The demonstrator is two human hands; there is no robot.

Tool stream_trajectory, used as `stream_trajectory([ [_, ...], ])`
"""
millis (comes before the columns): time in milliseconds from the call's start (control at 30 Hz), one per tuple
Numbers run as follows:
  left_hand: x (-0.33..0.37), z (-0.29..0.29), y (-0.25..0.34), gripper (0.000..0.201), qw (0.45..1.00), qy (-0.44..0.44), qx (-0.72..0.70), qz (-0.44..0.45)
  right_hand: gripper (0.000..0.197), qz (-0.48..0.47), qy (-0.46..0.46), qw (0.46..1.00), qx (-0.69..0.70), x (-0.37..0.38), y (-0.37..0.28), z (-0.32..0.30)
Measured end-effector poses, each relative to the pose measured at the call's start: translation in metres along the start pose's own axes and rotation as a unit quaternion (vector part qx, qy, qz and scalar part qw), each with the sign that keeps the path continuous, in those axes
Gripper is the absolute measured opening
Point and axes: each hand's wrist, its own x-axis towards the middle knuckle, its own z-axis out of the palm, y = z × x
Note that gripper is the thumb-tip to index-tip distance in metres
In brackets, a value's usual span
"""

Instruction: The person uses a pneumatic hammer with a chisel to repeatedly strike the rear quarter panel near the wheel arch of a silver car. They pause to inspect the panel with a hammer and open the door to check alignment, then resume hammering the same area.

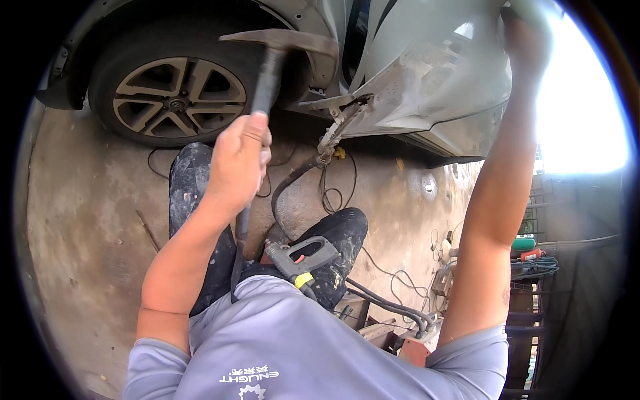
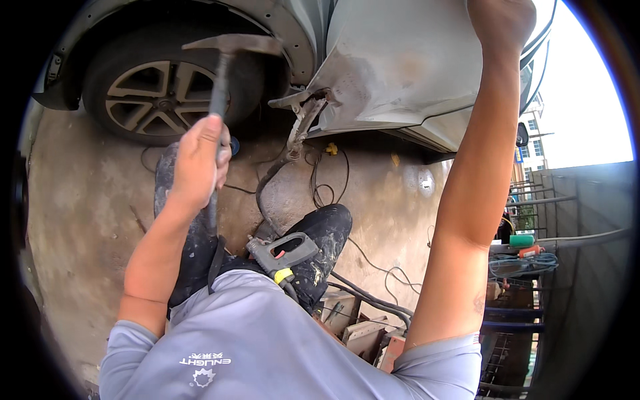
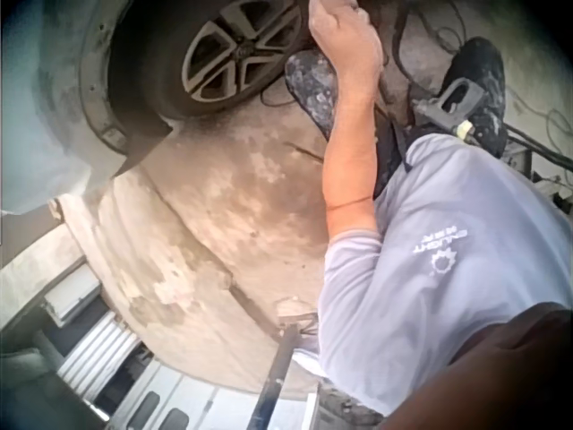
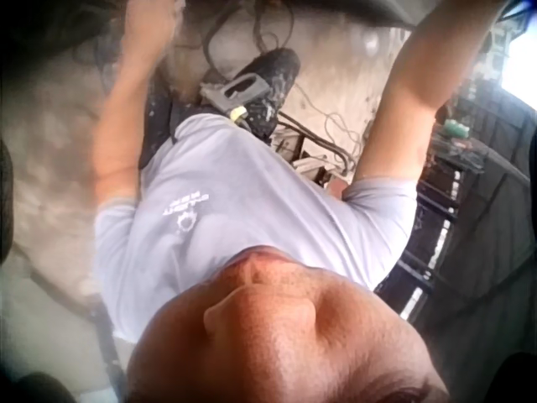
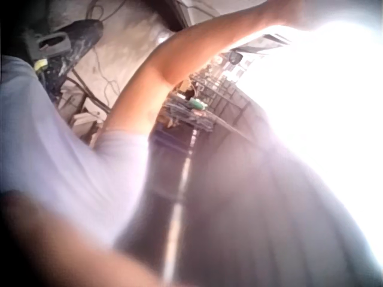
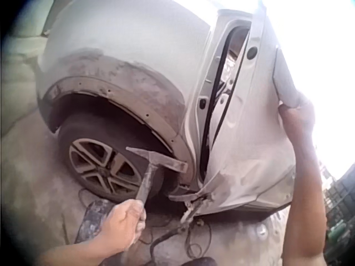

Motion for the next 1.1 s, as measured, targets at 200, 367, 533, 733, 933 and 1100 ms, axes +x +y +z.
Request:
stream_trajectory([
  [200, 0.005, -0.002, -0.002, 0.049, 0.998, -0.004, 0.013, -0.057, 0.028, -0.028, -0.034, 0.999, 0.016, -0.004, 0.002, -0.011],
  [367, -0.003, -0.023, -0.013, 0.047, 0.998, -0.027, 0.055, -0.026, 0.026, -0.008, -0.016, 1.000, 0.013, 0.004, -0.003, 0.001],
  [533, 0.006, -0.073, -0.053, 0.044, 0.982, 0.134, -0.087, -0.103, 0.024, 0.007, -0.009, 1.000, 0.006, 0.014, -0.009, 0.018],
  [733, -0.008, -0.108, -0.072, 0.038, 0.957, 0.239, -0.112, -0.116, 0.020, -0.005, 0.047, 0.998, -0.045, 0.025, -0.007, 0.076],
  [933, 0.001, -0.126, -0.063, 0.028, 0.950, 0.217, -0.178, -0.137, 0.028, 0.056, 0.008, 0.982, -0.182, 0.076, 0.035, 0.145],
  [1100, 0.009, -0.127, -0.065, 0.024, 0.952, 0.200, -0.193, -0.132, 0.037, 0.101, -0.105, 0.982, -0.124, 0.082, 0.018, 0.119],
])
